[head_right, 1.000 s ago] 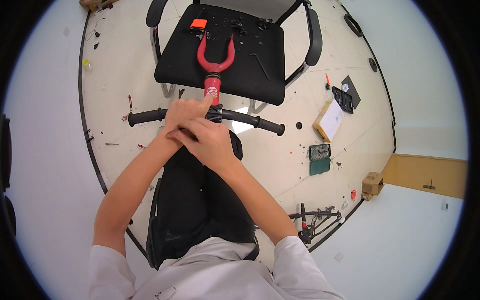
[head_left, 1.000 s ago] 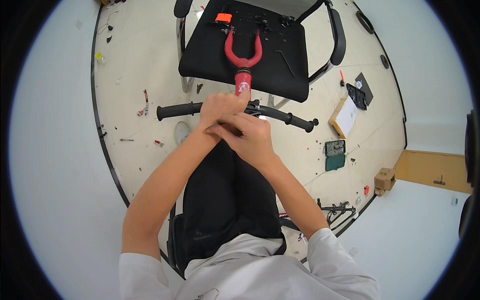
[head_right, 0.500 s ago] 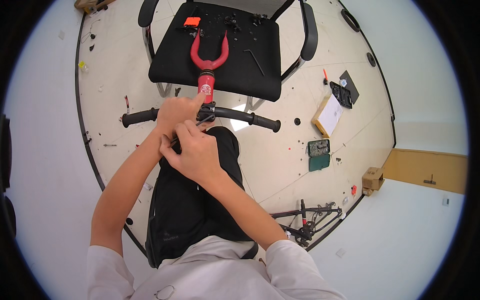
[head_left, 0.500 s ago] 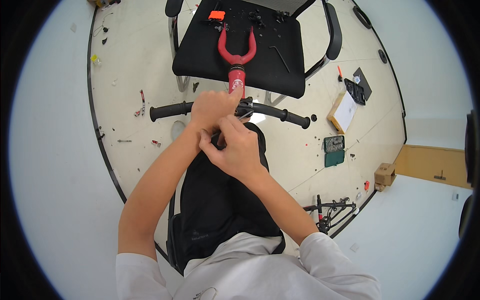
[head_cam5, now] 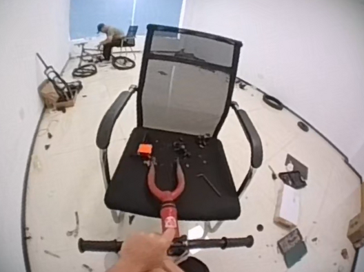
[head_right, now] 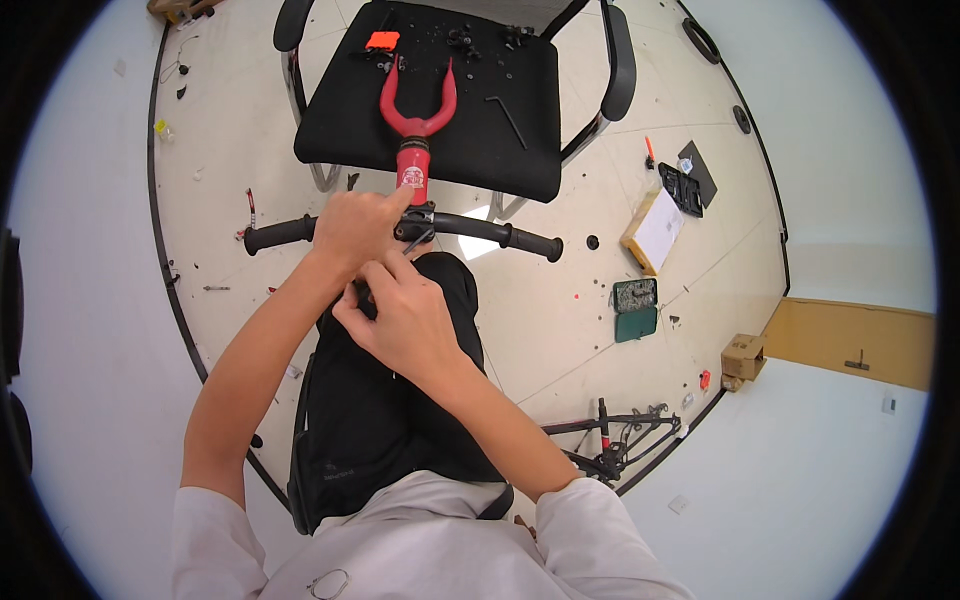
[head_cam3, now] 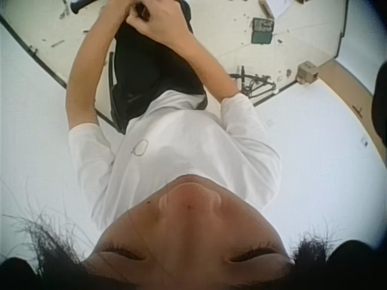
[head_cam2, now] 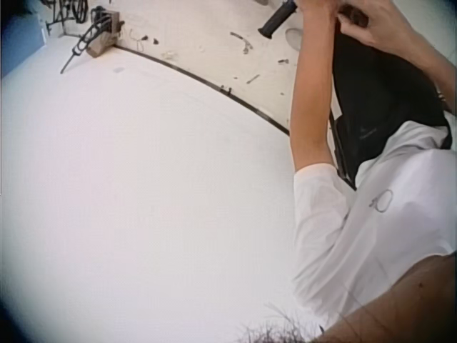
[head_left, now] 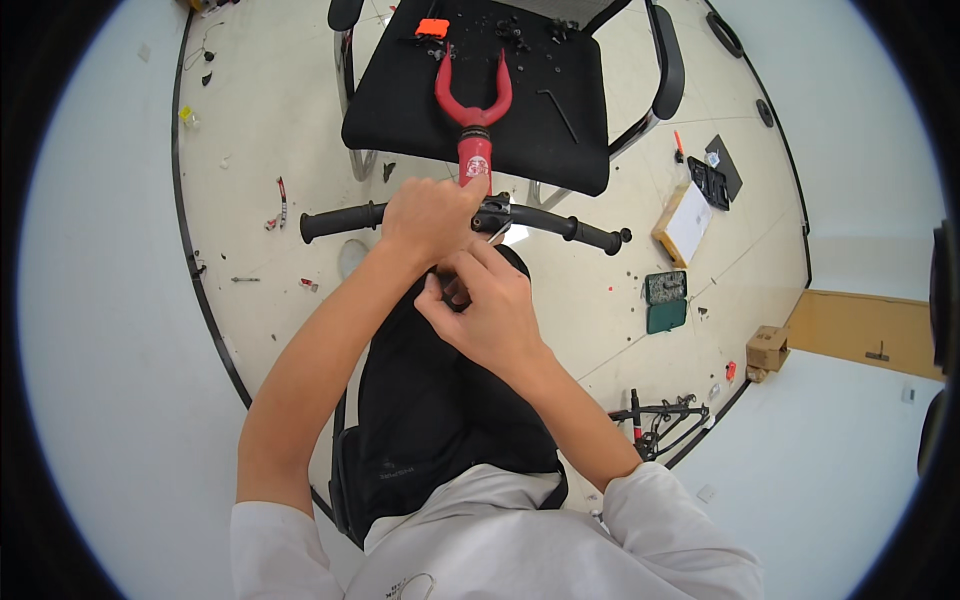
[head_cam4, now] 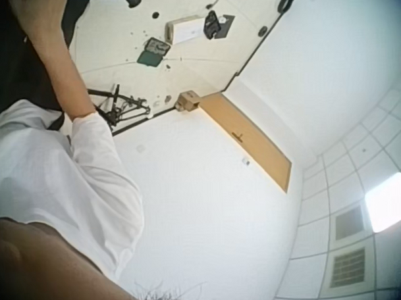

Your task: The person assembles a bicycle handlebar by attaching black grips to a red stem and tightening bolts with an Allen key. The person adjusts the handlebar position and secures the components while seated.

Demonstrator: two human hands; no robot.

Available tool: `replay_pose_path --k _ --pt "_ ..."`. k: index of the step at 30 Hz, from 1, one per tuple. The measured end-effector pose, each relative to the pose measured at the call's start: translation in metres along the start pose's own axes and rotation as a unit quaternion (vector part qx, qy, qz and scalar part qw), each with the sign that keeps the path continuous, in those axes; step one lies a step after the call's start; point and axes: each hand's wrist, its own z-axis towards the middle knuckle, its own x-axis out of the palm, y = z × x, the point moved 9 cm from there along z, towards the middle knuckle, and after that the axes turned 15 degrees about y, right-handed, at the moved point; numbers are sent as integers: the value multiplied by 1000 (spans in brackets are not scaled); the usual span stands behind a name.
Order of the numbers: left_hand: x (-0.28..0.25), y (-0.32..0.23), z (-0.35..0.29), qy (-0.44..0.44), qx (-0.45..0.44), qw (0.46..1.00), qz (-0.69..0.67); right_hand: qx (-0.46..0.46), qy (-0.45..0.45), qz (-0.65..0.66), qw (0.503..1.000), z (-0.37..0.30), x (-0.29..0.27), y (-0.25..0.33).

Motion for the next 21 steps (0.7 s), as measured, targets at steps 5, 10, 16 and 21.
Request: replay_pose_path --k 5,10,16,21 --pt "-9 -2 -3 -58 11 998 -14 35 29 7 999 -22 -20 -5" --pt "-12 0 -8 -83 23 996 -5 22 97 34 994 -41 -53 -25" --pt "-12 -1 -7 -100 23 995 -14 56 152 38 986 -40 -103 -72" --pt "-14 1 -8 -103 18 994 -12 35 174 -63 982 -10 -131 -96"
